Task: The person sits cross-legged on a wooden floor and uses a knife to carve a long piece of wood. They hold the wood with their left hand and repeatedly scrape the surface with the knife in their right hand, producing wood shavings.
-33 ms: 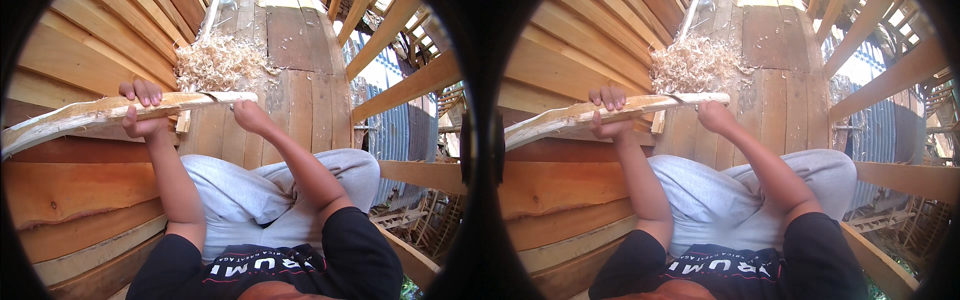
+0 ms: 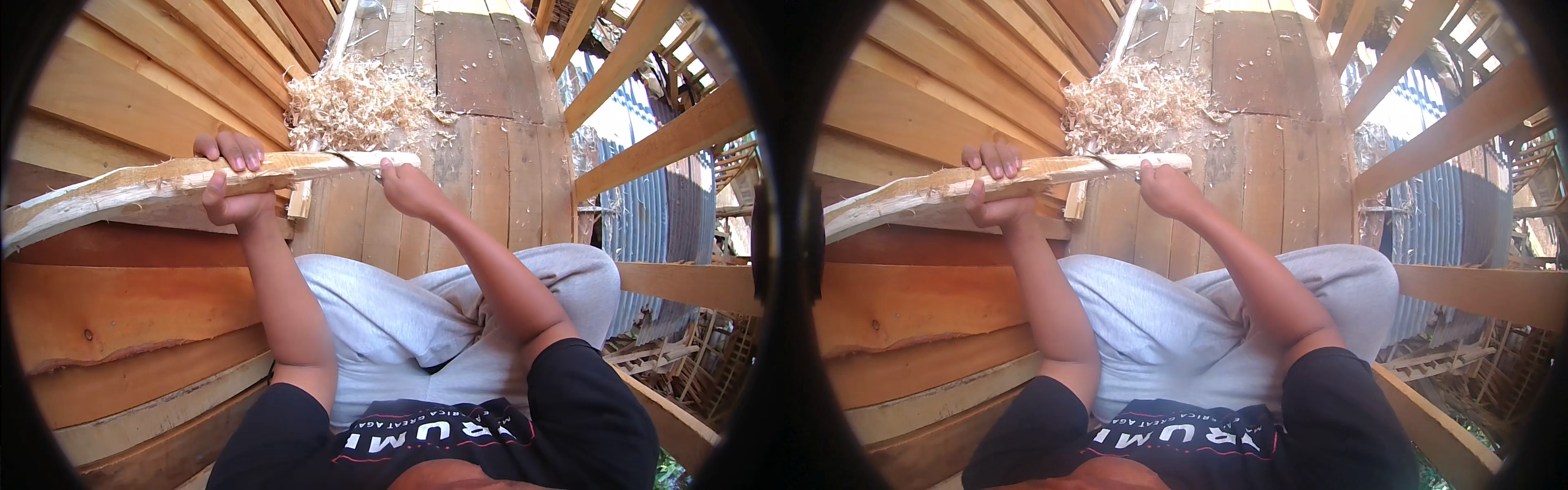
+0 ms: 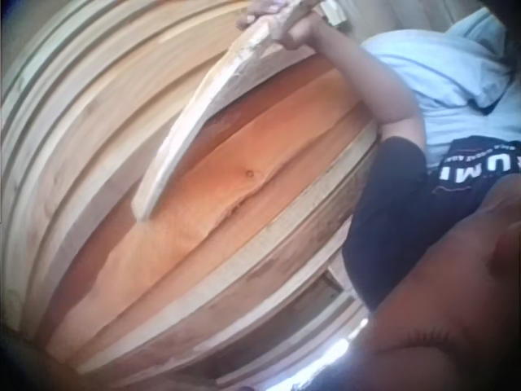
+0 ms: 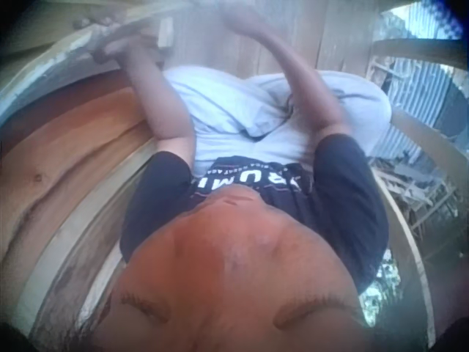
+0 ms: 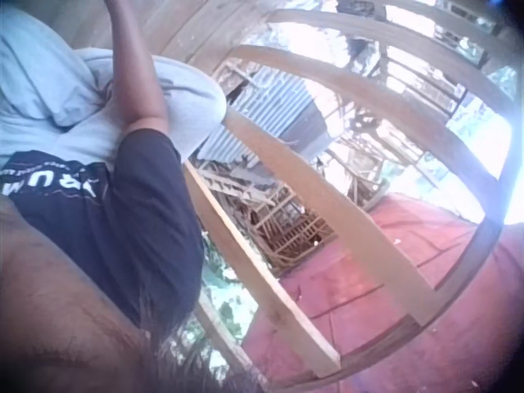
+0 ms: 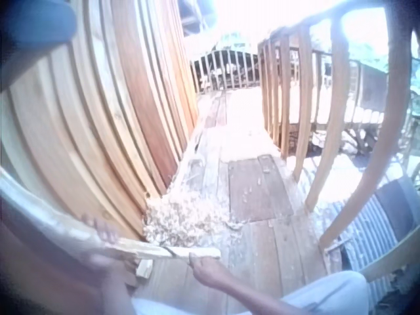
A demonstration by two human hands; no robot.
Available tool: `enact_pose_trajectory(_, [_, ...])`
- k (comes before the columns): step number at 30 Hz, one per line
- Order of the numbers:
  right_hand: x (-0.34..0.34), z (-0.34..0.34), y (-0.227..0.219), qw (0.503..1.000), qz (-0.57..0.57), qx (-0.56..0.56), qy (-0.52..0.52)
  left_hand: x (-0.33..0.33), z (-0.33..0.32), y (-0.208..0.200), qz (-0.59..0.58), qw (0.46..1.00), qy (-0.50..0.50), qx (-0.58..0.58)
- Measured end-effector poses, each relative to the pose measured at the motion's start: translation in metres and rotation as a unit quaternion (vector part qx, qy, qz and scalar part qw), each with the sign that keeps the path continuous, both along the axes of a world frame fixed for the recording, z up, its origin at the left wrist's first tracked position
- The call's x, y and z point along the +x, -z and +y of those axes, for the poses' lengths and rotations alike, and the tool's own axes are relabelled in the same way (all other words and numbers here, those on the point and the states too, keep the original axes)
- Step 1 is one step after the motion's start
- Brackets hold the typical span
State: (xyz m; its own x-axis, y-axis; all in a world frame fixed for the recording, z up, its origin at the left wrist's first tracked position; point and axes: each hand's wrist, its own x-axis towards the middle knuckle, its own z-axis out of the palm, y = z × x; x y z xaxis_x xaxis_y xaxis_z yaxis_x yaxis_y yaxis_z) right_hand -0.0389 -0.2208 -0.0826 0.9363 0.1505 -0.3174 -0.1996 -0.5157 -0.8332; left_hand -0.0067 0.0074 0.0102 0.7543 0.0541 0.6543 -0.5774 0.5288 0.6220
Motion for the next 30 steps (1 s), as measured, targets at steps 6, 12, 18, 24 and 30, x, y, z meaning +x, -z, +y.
enact_pose_trajectory(6, [0.009, -0.010, 0.027, 0.999, -0.033, 0.022, 0.025, -0.004, -0.035, -0.013, 0.064, 0.957, -0.273, -0.079])
enact_pose_trajectory(12, [-0.002, 0.008, 0.030, 0.996, -0.062, -0.032, 0.063, -0.017, -0.023, -0.030, 0.171, 0.968, -0.165, -0.084])
enact_pose_trajectory(18, [-0.011, 0.024, -0.007, 0.987, -0.157, 0.025, -0.011, -0.012, -0.021, -0.020, 0.081, 0.990, -0.085, -0.081])
enact_pose_trajectory(24, [-0.014, 0.024, 0.003, 0.990, -0.142, -0.003, 0.007, -0.009, -0.015, -0.018, 0.083, 0.991, -0.069, -0.074])
enact_pose_trajectory(30, [-0.022, 0.026, -0.031, 0.986, -0.165, -0.011, 0.035, -0.022, -0.040, -0.024, 0.045, 0.996, -0.055, -0.058])
